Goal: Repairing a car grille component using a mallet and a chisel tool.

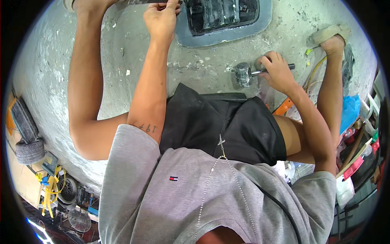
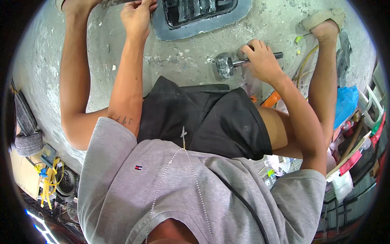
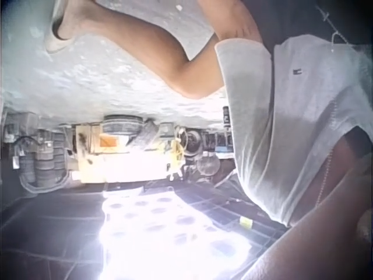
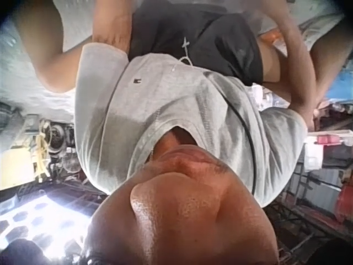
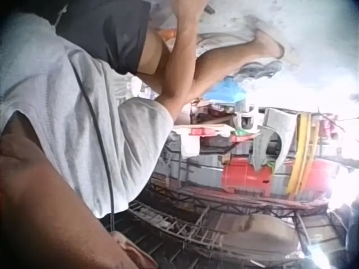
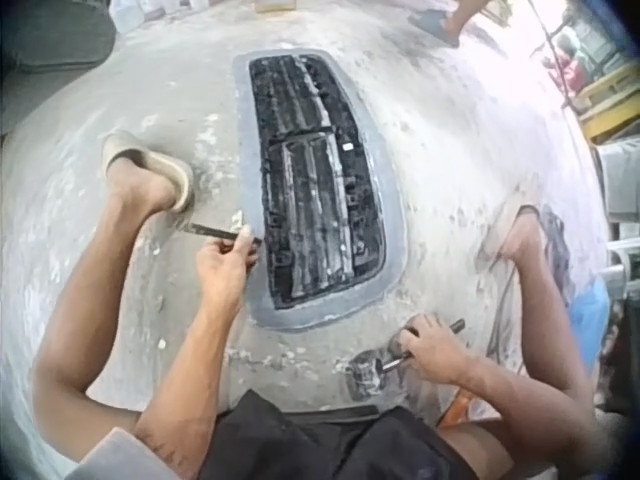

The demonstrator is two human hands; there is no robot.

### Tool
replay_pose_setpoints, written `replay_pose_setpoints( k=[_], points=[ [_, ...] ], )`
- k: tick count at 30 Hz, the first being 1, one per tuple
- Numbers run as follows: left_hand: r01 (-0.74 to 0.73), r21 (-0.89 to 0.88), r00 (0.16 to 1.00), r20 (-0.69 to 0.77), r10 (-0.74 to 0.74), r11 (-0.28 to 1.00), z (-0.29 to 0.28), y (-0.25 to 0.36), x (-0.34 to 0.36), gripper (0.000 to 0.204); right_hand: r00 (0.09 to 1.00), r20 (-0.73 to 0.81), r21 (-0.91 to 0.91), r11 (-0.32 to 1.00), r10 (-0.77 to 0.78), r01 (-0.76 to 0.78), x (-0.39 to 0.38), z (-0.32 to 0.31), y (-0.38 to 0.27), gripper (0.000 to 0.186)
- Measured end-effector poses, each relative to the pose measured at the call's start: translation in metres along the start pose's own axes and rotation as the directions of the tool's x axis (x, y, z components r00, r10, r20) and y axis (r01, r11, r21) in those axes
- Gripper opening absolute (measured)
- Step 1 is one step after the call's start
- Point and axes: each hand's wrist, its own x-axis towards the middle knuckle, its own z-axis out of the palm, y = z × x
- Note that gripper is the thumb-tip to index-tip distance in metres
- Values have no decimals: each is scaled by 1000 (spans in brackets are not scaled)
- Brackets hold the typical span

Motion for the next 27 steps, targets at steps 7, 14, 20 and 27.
replay_pose_setpoints(
  k=[7,14,20,27],
  points=[
    [-117,511,985,-46,164,851,4,14,-30,37,1000,25,78,997,15,-17,1,-3,2,40],
    [-243,506,953,-36,302,828,15,5,-38,32,999,22,126,992,25,-27,3,-1,5,42],
    [-490,742,740,77,669,457,22,-3,-33,33,1000,-17,60,998,-6,7,5,-4,8,41],
    [-385,842,770,66,634,379,39,-5,-44,25,997,-78,0,1000,-3,3,-8,-7,-19,22]
  ],
)
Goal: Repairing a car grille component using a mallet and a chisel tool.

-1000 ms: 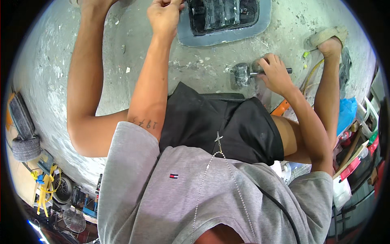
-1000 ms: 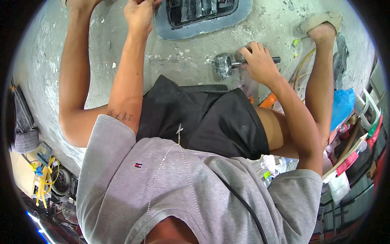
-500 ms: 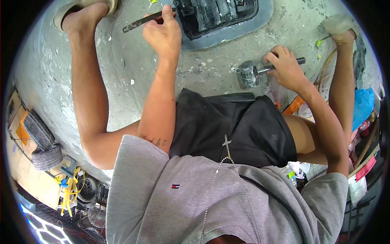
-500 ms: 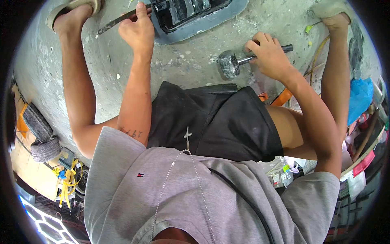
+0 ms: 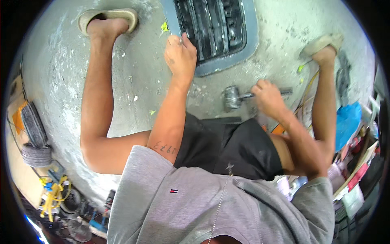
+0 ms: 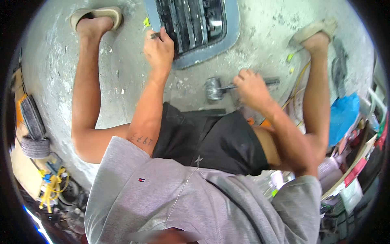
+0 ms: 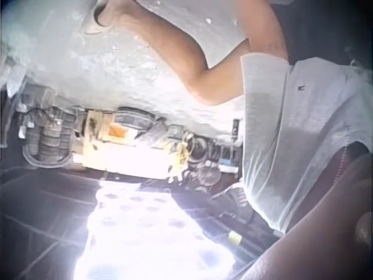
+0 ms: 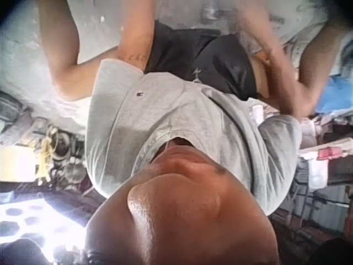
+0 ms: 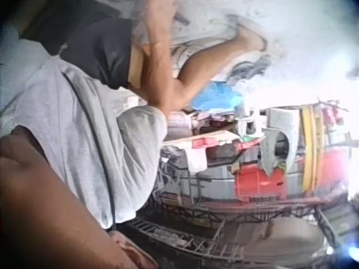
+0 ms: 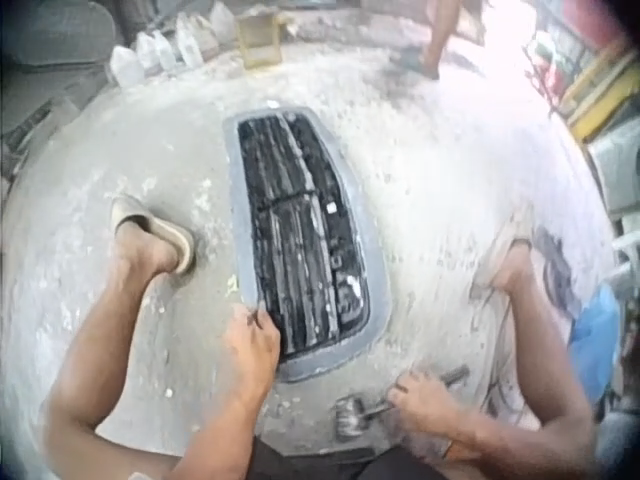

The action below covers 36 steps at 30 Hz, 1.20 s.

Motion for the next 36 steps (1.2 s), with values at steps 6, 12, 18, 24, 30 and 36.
replay_pose_setpoints(
  k=[6,12,18,24,30,36],
  points=[
    [166,31,986,-6,-165,986,-1,15,-2,20,805,-556,404,914,206,45,4,-76,-105,9],
    [210,-83,978,0,-211,974,-2,16,4,23,417,-855,512,632,309,582,16,-85,-190,30],
    [134,-159,989,81,-123,978,-5,22,-8,15,742,-476,724,690,472,25,53,-50,-177,23],
    [-5,-126,997,-81,-5,992,4,2,-13,18,659,-584,811,377,474,448,28,-85,-194,28],
    [-3,-23,1000,-16,2,1000,0,14,-11,22,696,-523,831,478,493,286,56,-31,-174,37],
    [4,-43,998,-62,-7,999,6,12,-10,21,495,-759,646,585,424,489,43,-63,-164,33]
  ],
)
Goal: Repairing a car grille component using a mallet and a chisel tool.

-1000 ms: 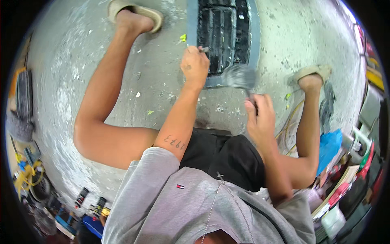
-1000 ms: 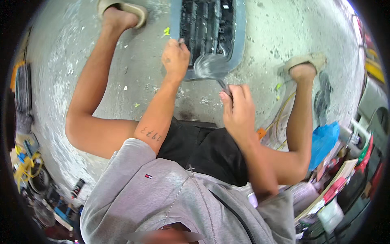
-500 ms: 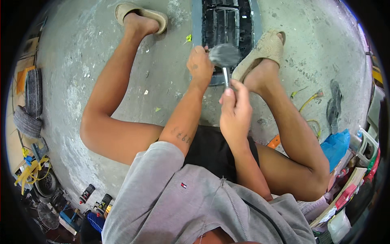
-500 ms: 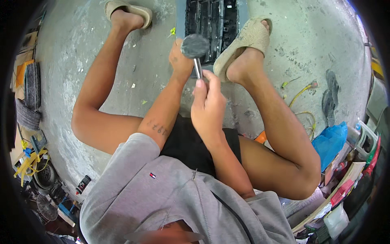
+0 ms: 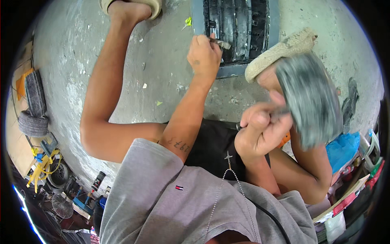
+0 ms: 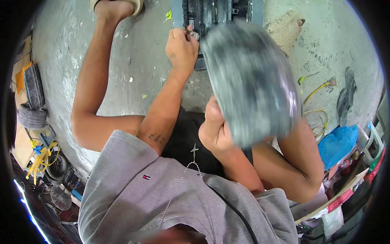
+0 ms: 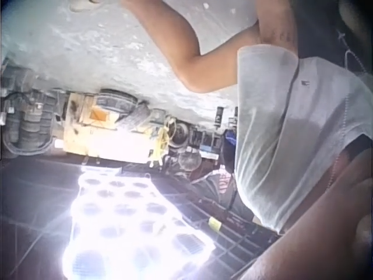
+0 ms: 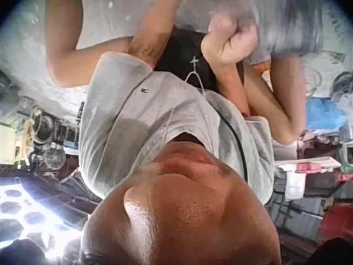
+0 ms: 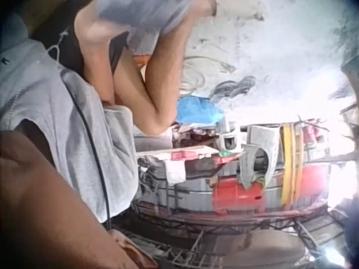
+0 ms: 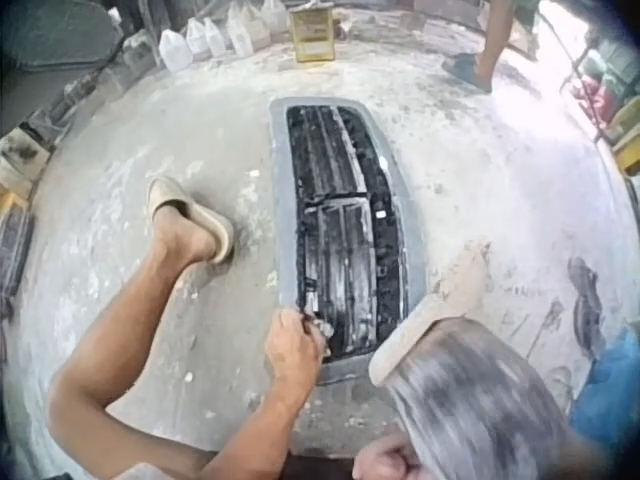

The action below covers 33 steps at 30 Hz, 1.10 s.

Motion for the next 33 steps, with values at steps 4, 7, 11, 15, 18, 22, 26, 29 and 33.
replay_pose_setpoints(
  k=[4,7,11,15,18,22,26,29,33],
  points=[
    [-40,-12,998,-44,40,999,-1,-1,-1,24,911,106,-144,913,399,-382,-19,10,26,33],
    [-26,-2,1000,-18,26,1000,-5,4,0,25,710,131,-16,718,692,-696,-18,1,20,34],
    [-37,16,996,79,36,999,-14,12,1,30,797,-10,-23,797,604,-604,-19,-10,28,34],
    [-65,-60,994,80,70,996,-22,6,2,28,772,9,-53,771,636,-635,-16,-14,31,38],
    [-82,-150,992,80,94,985,-19,4,-1,29,881,-56,-133,871,470,-473,-13,-13,43,50],
    [3,-165,993,115,16,986,-25,7,2,31,928,-92,-121,921,361,-370,27,5,59,62],
    [6,-171,992,127,16,985,-25,4,0,35,866,-59,-36,866,497,-499,47,31,76,53],
    [53,-180,987,162,-24,982,-24,3,-3,34,882,-36,-69,879,470,-471,50,46,91,48],
    [112,-216,982,174,-75,970,-19,0,-4,33,942,31,-274,910,333,-313,70,59,98,40]
  ],
)
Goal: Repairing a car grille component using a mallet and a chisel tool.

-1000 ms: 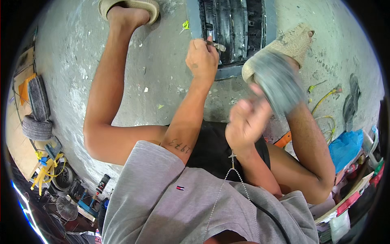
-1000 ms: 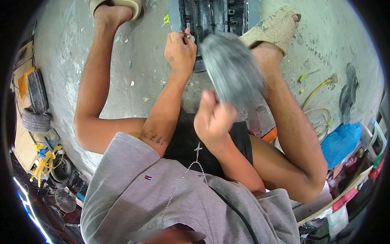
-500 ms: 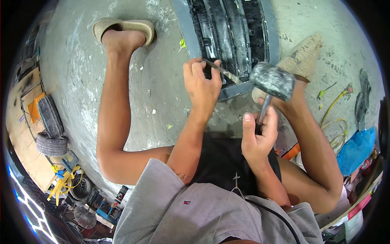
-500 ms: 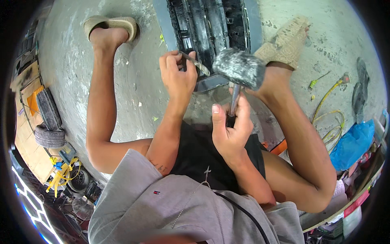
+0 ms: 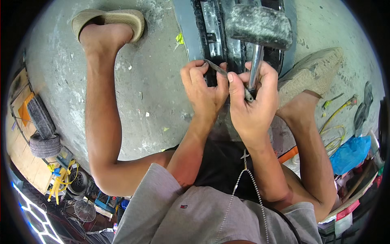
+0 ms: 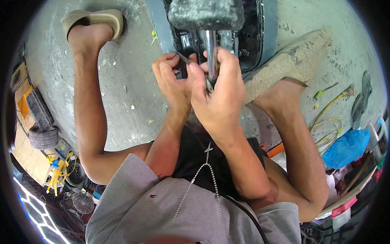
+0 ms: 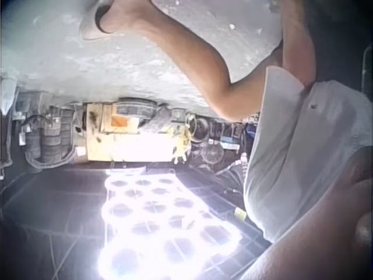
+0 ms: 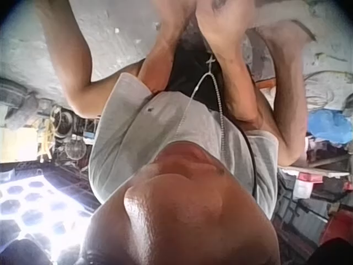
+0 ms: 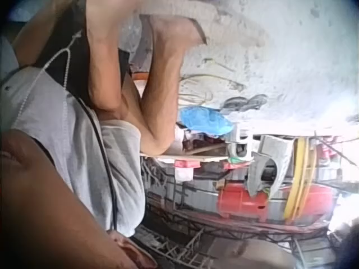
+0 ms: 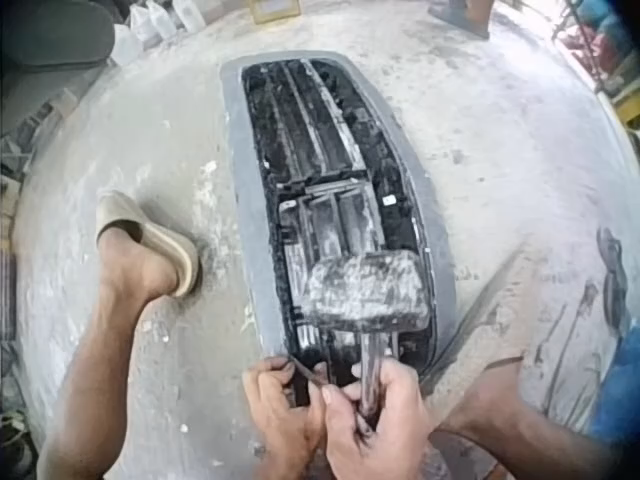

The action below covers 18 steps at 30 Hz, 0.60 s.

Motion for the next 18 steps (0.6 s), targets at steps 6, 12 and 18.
replay_pose_setpoints(
  k=[6,12,18],
  points=[
    [-34,65,999,2,34,997,1,-3,3,35,976,79,-12,979,205,-204,40,-8,3,34],
    [-13,-119,999,-31,9,993,6,8,2,38,889,158,124,885,429,-449,47,-20,-4,32],
    [-349,2,935,-64,349,937,17,8,22,36,971,219,55,992,95,-110,38,-15,6,34]
  ],
)
